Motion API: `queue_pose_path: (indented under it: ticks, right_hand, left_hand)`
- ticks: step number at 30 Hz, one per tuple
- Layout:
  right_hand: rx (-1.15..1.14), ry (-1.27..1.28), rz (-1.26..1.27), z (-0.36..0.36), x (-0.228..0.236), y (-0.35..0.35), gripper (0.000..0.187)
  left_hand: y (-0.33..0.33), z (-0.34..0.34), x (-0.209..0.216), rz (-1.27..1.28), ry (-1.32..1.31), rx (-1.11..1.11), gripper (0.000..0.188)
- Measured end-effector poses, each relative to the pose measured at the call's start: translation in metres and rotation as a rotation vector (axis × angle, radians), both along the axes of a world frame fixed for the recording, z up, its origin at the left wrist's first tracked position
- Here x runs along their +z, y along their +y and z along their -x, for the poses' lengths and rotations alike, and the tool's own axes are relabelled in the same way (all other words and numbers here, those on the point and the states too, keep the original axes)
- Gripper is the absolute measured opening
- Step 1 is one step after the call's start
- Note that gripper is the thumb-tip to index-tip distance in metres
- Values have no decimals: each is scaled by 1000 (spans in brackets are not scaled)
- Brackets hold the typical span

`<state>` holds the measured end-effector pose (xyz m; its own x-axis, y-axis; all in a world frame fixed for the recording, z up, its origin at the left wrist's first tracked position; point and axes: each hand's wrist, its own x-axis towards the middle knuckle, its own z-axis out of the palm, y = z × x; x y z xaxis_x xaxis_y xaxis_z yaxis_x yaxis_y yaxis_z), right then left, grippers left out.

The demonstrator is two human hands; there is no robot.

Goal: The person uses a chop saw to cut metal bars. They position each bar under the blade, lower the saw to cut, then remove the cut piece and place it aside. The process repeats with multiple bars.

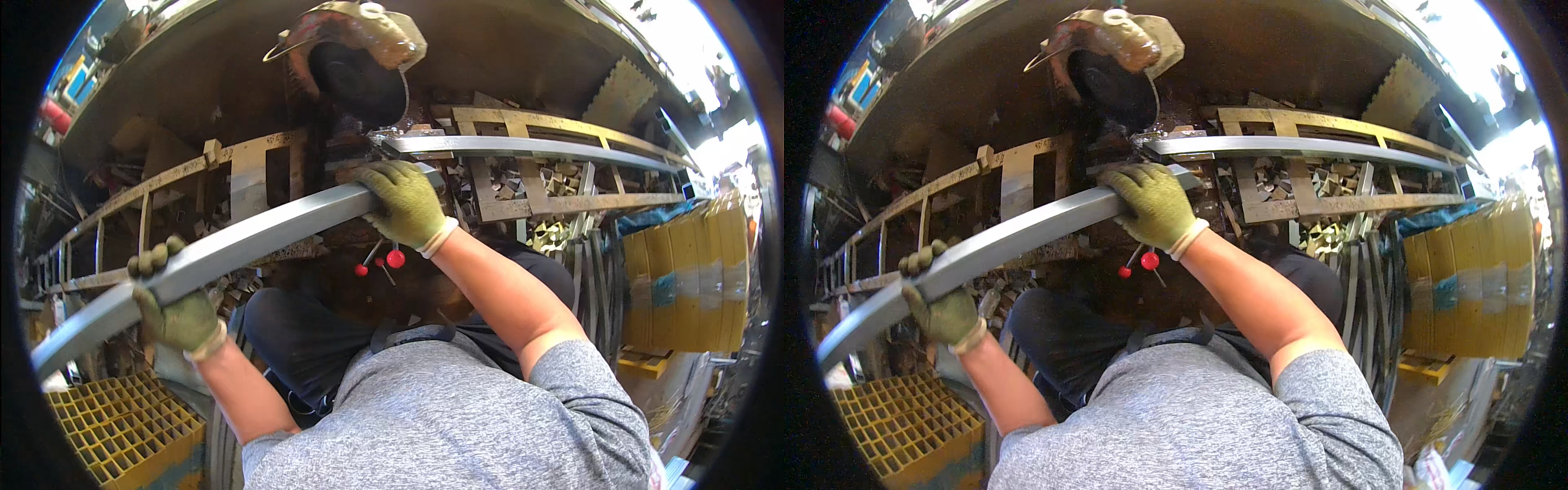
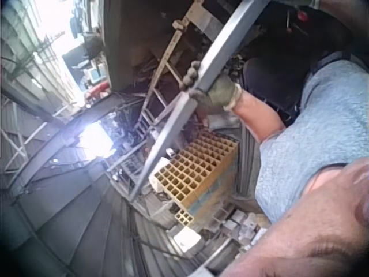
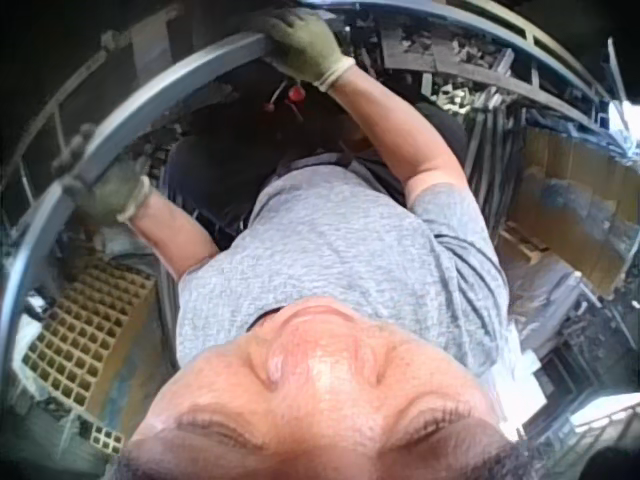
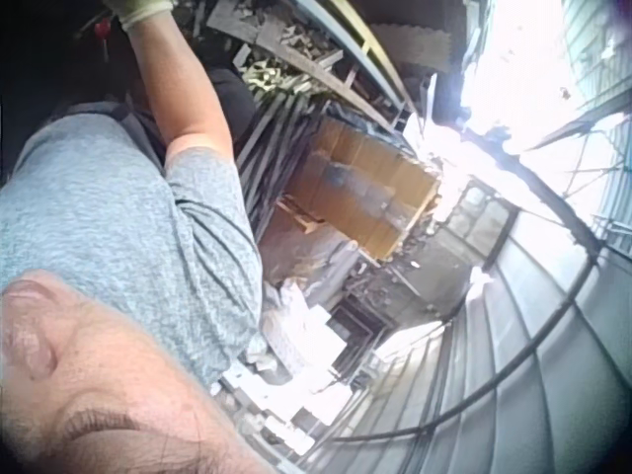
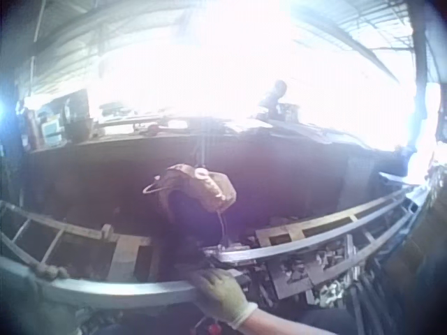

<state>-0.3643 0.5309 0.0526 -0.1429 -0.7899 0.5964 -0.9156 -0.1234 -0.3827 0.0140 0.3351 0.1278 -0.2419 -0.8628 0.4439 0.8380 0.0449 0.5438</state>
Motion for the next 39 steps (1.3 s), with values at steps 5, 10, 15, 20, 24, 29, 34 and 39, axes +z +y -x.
queue_pose_path:
  ticks: [5,10,15,20,24,29,34,39]
  right_hand:
    - [45,-56,53,-9,1,-4,79]
    - [145,-99,74,-22,-2,-5,79]
    - [220,-93,10,-32,-6,-5,82]
    - [276,-100,-79,-39,-9,-16,86]
    - [386,49,-27,-39,-7,-29,70]
    - [401,178,-44,-55,11,-45,69]
    - [550,298,-28,-101,47,-79,62]
    - [628,476,-166,-189,55,-107,70]
  left_hand:
    - [54,-26,38,67,-123,90,47]
    - [113,-49,64,210,-229,159,58]
    - [152,-67,59,180,-259,191,72]
    - [186,-88,28,102,-426,315,61]
    - [209,-97,7,11,-217,307,62]
    - [228,-114,-11,-120,13,345,68]
    - [236,-165,-39,-366,184,375,53]
    - [218,-245,-101,-531,385,556,35]
